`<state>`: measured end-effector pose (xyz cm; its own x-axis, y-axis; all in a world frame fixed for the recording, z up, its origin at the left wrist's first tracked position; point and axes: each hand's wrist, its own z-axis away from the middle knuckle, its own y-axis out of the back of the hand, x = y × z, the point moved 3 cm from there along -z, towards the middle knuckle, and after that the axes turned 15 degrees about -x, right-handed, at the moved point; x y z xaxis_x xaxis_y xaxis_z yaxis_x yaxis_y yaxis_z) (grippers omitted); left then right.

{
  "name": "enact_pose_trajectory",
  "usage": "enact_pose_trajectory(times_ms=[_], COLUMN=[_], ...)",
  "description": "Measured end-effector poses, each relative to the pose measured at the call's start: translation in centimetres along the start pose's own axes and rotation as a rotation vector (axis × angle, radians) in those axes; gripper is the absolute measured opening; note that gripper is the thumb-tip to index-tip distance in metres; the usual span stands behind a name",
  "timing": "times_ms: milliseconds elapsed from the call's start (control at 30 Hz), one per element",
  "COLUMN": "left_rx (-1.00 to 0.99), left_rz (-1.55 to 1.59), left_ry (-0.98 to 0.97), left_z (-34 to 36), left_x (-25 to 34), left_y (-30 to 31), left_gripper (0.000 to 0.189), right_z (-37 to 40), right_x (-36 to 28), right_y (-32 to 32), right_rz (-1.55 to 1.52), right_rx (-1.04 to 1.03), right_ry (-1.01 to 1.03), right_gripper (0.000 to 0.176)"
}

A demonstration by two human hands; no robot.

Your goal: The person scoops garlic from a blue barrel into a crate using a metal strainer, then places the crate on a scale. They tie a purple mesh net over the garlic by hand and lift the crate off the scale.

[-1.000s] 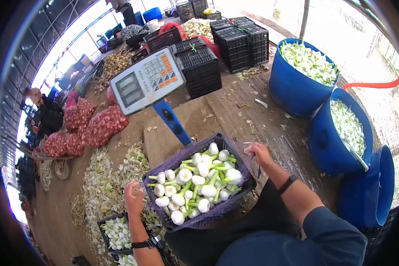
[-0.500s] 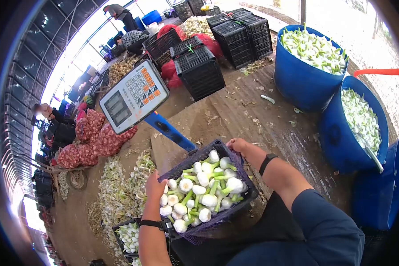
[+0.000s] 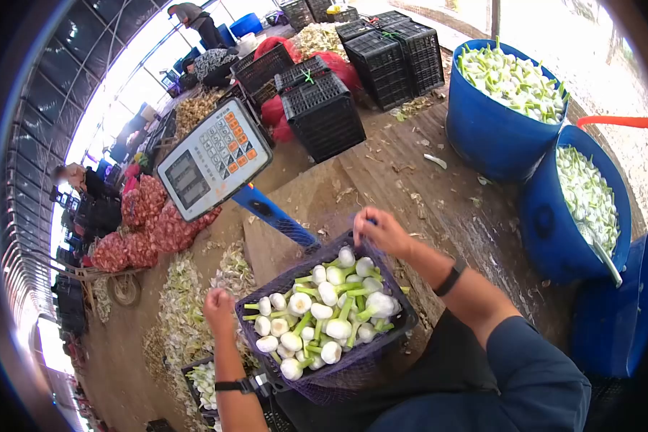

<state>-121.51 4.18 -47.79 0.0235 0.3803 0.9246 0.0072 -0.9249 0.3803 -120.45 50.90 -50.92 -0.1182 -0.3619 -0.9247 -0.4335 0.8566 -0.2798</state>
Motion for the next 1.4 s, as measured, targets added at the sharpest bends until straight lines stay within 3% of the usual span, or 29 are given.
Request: enact_pose_trajectory(times_ms=[33,100,167,233,267,300,367,433,500,533,567,633,700,767,800,833,900,1033,1100,1200,1233,1300,1333,1400], left_rx=[0.059,-0.088,0.154,0.181,-0.243,-0.457,-0.824,-0.857,-0.852,-0.855,-0.845,-0.826,-0.662,-0.506,-0.577,-0.523,-0.610,-0.655,-0.659,-0.637,-0.610,-0.618,-0.630,-0.661], left_rz=[0.048,-0.333,-0.877,-1.036,-0.751,-0.760,-0.679,-0.682,-0.917,-0.958,-0.955,-0.959,-0.828,-0.767,-0.819,-0.769,-0.654,-0.803,-0.878,-0.811,-0.772,-0.673,-0.663,-0.657], left_ry=[0.023,0.022,-0.275,-0.499,-0.460,-0.462,-0.388,-0.427,-0.431,-0.321,-0.325,-0.324,-0.370,-0.533,-0.493,-0.543,-0.435,-0.433,-0.326,-0.277,-0.241,-0.243,-0.261,-0.262], left_z=[1.5,4.9,10.3,15.4,18.0,20.5,22.6,23.8,24.2,23.7,23.1,21.3,19.2,15.5,13.7,12.2,10.0,7.8,6.6,6.2,6.6,7.6,8.1,8.8], left_x=[-0.3,-1.1,6.7,12.2,13.7,12.9,14.7,14.4,11.3,10.3,9.7,9.3,11.1,13.0,13.0,12.4,11.9,9.5,8.3,8.1,9.0,10.8,11.3,11.7], left_y=[1.5,4.4,0.6,-5.3,-8.3,-11.2,-17.0,-19.6,-21.1,-21.5,-21.4,-19.7,-18.0,-16.6,-16.5,-17.0,-18.1,-20.2,-19.9,-18.0,-17.1,-15.4,-15.0,-14.7], left_gripper=[0.013,0.018,0.026,0.027,0.045,0.064,0.094,0.092,0.081,0.050,0.050,0.024,0.012,0.012,0.014,0.018,0.028,0.025,0.017,0.011,0.011,0.011,0.012,0.014], right_z=[1.4,4.3,6.0,6.0,5.9,5.3,4.0,2.8,2.4,2.4,2.6,3.0,3.8,4.6,5.4,6.2,7.1,7.5,7.2,7.4,8.7,10.8,11.5,11.5], right_x=[-0.8,-2.3,-2.1,-1.8,-1.5,-1.2,-0.8,-2.6,-2.5,-2.5,-2.5,-2.7,-2.2,-2.7,-2.7,-2.3,-2.5,-1.6,-2.1,-4.2,-4.9,-5.7,-4.6,-3.9], right_y=[-1.8,-4.8,-5.3,-4.6,-4.1,-4.0,-3.5,-4.3,-4.4,-4.5,-4.6,-5.1,-5.5,-6.6,-7.9,-8.9,-10.9,-11.3,-10.2,-5.0,-4.5,-3.9,-5.4,-9.1], right_rz=[0.219,0.539,0.599,0.539,0.475,0.479,0.125,0.049,0.039,0.023,0.032,0.052,0.083,0.568,0.636,0.767,1.005,1.008,0.866,0.394,0.391,0.864,0.847,0.945], right_rx=[-0.079,-0.237,-0.271,-0.189,-0.103,-0.113,-0.086,-0.092,-0.064,-0.038,-0.043,-0.023,-0.010,-0.187,-0.235,-0.327,-0.430,-0.425,-0.234,0.324,0.326,0.178,-0.084,-0.254], right_ry=[-0.008,-0.072,-0.084,-0.183,-0.268,-0.274,-0.336,-0.421,-0.547,-0.533,-0.531,-0.501,-0.449,-0.233,-0.232,-0.231,-0.356,-0.220,-0.215,-0.182,-0.188,-0.577,-0.544,-0.639], right_gripper=[0.008,0.004,0.003,0.005,0.007,0.007,0.009,0.010,0.012,0.011,0.011,0.010,0.009,0.009,0.007,0.009,0.012,0.014,0.013,0.009,0.009,0.016,0.030,0.042])
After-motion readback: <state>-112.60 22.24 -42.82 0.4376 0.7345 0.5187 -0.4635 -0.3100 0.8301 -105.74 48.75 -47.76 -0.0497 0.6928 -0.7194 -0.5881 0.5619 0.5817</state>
